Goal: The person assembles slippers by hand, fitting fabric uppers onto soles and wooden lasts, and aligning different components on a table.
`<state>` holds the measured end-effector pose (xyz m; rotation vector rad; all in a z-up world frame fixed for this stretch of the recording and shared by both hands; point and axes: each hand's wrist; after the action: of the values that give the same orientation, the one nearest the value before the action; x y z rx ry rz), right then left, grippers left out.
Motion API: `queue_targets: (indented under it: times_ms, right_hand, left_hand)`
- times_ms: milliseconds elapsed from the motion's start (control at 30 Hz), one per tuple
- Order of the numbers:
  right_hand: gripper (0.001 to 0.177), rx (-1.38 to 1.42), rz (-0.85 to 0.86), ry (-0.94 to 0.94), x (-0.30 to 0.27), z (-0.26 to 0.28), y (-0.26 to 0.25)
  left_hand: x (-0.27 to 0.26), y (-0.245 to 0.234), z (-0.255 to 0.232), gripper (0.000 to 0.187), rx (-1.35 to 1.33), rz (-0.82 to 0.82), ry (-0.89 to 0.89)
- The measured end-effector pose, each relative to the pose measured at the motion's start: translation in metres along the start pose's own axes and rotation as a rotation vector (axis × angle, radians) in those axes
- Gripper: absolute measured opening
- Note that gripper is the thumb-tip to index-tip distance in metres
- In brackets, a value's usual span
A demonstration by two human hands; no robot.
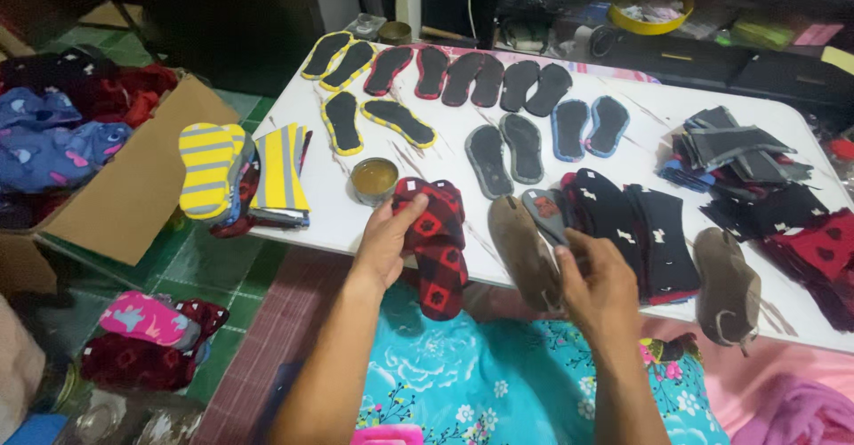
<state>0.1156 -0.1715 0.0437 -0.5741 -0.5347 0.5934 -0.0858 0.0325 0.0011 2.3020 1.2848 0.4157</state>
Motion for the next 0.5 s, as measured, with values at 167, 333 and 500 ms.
queue_targets:
  times_ms: [167, 333, 500]
  right_hand:
    - [0.028, 0.012, -0.152, -0.058, -0.007, -0.010, -0.007]
    - [0.028, 0.002, -0.235, -0.016, -0.014, -0.020, -0.040]
    - [0.026, -0.028, -0.294, 0.066, -0.017, -0.036, -0.082]
  left_hand:
    - [-0.003, 0.018, 0.009, 0.039, -0.077, 0.028, -0.117]
    - [-0.007, 0.075, 0.031, 0.048, -0.140, 0.120, -0.243]
    - [-0.002, 0.172, 0.073, 0.045, -0.230, 0.444, -0.197]
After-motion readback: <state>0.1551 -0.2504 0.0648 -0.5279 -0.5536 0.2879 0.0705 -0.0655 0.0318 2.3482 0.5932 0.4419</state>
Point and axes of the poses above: each hand's wrist, its own x-axis towards the middle knuckle, its own y-axis out of the palm, z = x × y, and after that the axes turned 7 degrees about y, right-handed
